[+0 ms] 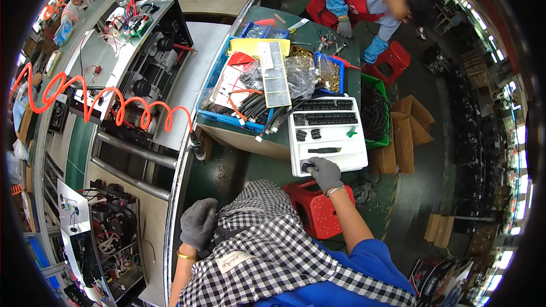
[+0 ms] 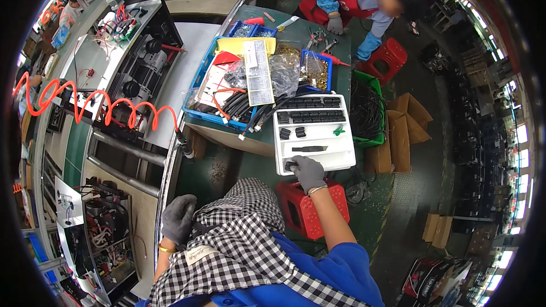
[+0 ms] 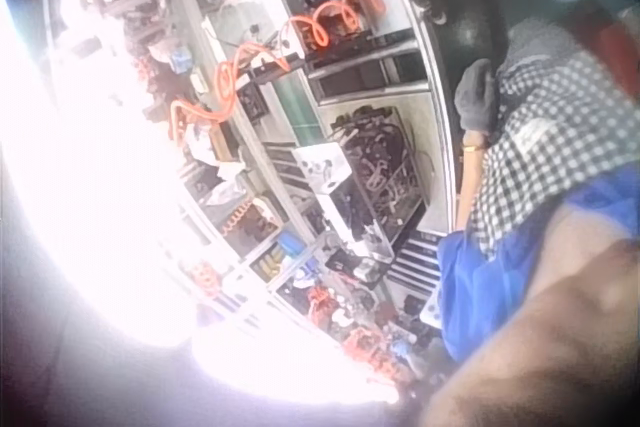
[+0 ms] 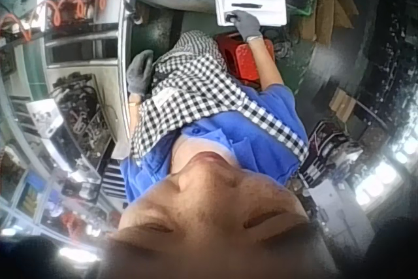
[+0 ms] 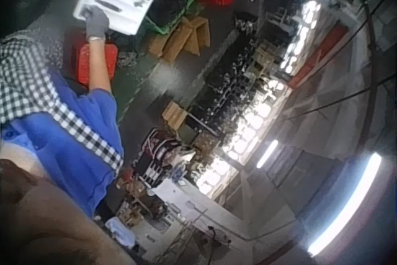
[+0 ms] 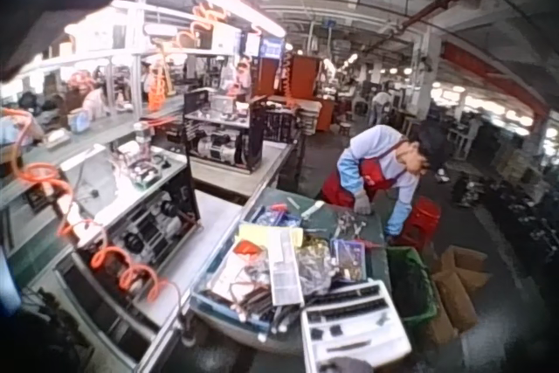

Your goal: The person assembles an electronic device on a factory assembly line. They connect various wires to a circuit board, secure components with zip ties, and organize the internal wiring of a metal chassis. The person handles multiple wire bundles and connectors, ensuring they are properly seated and secured within the device.

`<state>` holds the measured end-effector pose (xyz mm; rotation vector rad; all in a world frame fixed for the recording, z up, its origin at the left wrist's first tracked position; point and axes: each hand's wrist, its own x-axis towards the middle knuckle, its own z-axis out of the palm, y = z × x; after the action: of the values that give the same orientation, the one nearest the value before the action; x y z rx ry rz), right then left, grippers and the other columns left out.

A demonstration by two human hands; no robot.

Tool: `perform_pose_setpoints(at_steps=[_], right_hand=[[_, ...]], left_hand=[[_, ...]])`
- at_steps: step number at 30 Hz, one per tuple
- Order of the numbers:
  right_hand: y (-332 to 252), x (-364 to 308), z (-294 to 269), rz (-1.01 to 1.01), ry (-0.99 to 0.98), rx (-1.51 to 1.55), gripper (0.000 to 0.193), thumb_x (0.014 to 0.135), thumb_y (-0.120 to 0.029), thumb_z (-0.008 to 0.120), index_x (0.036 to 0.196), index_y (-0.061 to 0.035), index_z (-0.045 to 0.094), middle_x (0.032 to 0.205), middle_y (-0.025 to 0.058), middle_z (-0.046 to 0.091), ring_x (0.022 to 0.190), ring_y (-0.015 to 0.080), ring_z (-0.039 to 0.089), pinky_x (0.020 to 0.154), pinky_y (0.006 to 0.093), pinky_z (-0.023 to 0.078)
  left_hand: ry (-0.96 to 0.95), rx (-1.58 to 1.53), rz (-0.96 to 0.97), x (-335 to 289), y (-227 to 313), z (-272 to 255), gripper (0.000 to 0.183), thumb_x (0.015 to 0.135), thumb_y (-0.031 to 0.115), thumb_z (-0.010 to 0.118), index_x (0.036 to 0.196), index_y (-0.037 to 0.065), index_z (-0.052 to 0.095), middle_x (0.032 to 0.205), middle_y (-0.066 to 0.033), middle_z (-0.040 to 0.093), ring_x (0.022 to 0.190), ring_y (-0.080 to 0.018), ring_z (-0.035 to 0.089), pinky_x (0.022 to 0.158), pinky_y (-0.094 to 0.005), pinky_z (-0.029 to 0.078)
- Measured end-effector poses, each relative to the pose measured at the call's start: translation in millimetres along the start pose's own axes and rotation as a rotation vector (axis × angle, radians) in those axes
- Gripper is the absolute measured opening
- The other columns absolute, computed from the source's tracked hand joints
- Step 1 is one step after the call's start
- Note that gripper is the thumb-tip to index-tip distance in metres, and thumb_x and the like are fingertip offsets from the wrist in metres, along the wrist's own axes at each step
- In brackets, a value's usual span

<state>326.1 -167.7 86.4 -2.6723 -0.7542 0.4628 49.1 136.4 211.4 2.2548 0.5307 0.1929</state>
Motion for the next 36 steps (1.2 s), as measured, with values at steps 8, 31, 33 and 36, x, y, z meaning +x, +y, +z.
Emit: perform_pose_setpoints(at_steps=[8, 31, 33, 36], right_hand=[[-4.7, 19.0, -30.0, -0.069, 0.075, 0.212, 0.025, 0.086, -0.028, 0.068, 0.104, -0.0115, 0.071, 0.096, 0.0115, 0.071, 0.084, 0.0296, 0.068, 0.076, 0.0382, 0.053], [-23.2, 68.6, -67.8, -0.008, -0.007, -0.232, 0.027, 0.083, -0.03, 0.066, 0.102, -0.0112, 0.072, 0.1, 0.0159, 0.07, 0.096, 0.0342, 0.067, 0.086, 0.0442, 0.051], [-71.7, 74.7, -88.4, -0.145, 0.165, -0.045, 0.025, 0.086, -0.026, 0.063, 0.102, -0.0086, 0.07, 0.098, 0.0167, 0.07, 0.094, 0.0347, 0.066, 0.085, 0.0428, 0.051], [-183.9, 73.6, -104.1, -0.354, 0.269, 0.191, 0.023, 0.089, -0.021, 0.061, 0.105, -0.0062, 0.069, 0.101, 0.0159, 0.07, 0.093, 0.0341, 0.066, 0.085, 0.0405, 0.051]], left_hand=[[0.023, -0.016, -0.014, -10.7, -7.6, -0.6, 0.015, 0.088, 0.012, 0.06, 0.101, 0.008, 0.066, 0.096, -0.0114, 0.068, 0.087, -0.0317, 0.066, 0.077, -0.0396, 0.053], [0.2, -0.027, -0.209, -125.0, -35.6, -55.7, 0.019, 0.092, 0.021, 0.059, 0.107, 0.012, 0.066, 0.098, -0.009, 0.069, 0.09, -0.0273, 0.068, 0.08, -0.0376, 0.054], [0.209, -0.021, -0.21, -124.3, -40.3, -57.4, 0.019, 0.093, 0.021, 0.059, 0.108, 0.012, 0.066, 0.099, -0.0092, 0.069, 0.09, -0.0274, 0.068, 0.081, -0.0378, 0.054], [0.163, 0.009, -0.119, -108.1, -41.9, -71.7, 0.025, 0.094, 0.025, 0.057, 0.115, 0.012, 0.062, 0.104, -0.0104, 0.068, 0.092, -0.0292, 0.067, 0.082, -0.0391, 0.054]])
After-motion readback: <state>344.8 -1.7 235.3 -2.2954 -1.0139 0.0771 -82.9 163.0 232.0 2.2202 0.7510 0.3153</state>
